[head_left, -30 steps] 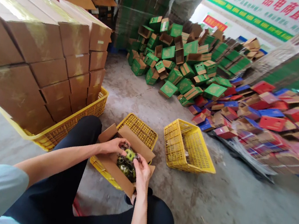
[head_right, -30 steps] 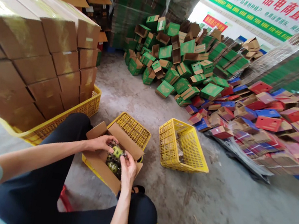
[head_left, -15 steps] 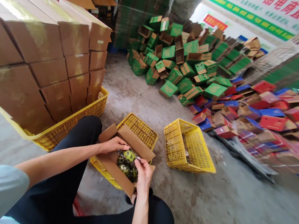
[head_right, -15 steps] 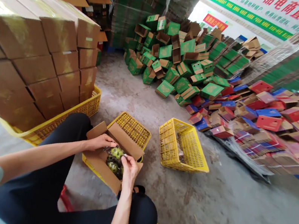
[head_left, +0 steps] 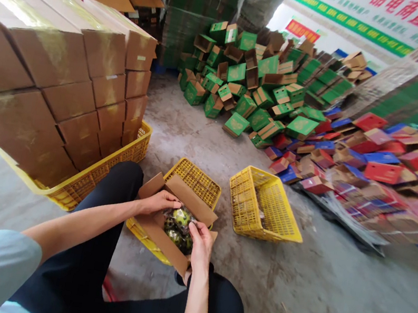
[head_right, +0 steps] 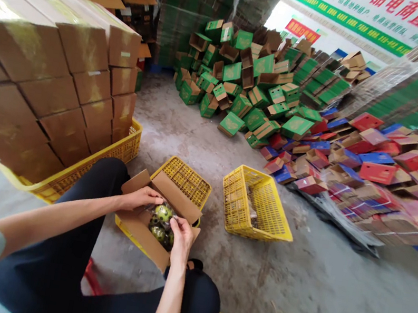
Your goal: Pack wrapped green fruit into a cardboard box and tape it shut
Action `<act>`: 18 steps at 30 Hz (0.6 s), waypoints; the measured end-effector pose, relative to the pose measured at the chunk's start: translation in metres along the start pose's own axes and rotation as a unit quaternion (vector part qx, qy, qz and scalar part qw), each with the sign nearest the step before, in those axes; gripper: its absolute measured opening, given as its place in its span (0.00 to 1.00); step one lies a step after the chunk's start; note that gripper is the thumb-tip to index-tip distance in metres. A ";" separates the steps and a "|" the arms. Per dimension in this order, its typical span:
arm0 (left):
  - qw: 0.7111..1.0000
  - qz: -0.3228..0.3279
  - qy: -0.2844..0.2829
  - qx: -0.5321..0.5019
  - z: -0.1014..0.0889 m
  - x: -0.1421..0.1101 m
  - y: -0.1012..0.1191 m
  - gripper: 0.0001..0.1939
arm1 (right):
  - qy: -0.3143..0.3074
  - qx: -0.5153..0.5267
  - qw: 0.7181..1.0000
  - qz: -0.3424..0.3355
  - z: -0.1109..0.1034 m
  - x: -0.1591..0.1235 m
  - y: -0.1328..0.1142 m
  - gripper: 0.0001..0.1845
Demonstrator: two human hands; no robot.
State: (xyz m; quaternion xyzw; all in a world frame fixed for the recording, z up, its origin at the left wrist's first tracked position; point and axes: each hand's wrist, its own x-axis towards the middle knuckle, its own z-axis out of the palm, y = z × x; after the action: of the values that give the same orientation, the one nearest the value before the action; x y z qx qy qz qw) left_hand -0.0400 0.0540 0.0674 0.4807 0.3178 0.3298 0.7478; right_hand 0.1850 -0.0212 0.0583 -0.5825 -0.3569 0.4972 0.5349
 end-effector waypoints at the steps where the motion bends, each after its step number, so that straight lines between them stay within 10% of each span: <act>1: 1.000 -0.010 0.003 -0.004 0.000 0.000 -0.001 0.30 | 0.002 -0.002 1.000 -0.002 0.000 0.000 0.000 0.17; 13: 0.965 -0.253 0.034 -0.053 -0.012 0.010 -0.019 0.52 | 0.031 -0.065 0.997 -0.022 -0.002 -0.004 -0.010 0.18; 18: 0.969 -0.220 0.039 -0.105 -0.015 0.014 -0.021 0.38 | -0.019 -0.085 0.994 -0.072 -0.002 -0.002 -0.007 0.07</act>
State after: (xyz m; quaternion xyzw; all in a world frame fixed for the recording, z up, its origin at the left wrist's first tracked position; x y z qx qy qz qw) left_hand -0.0400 0.0658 0.0405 0.3047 0.4079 0.2076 0.8353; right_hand 0.1872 -0.0224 0.0651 -0.5895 -0.4489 0.4361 0.5107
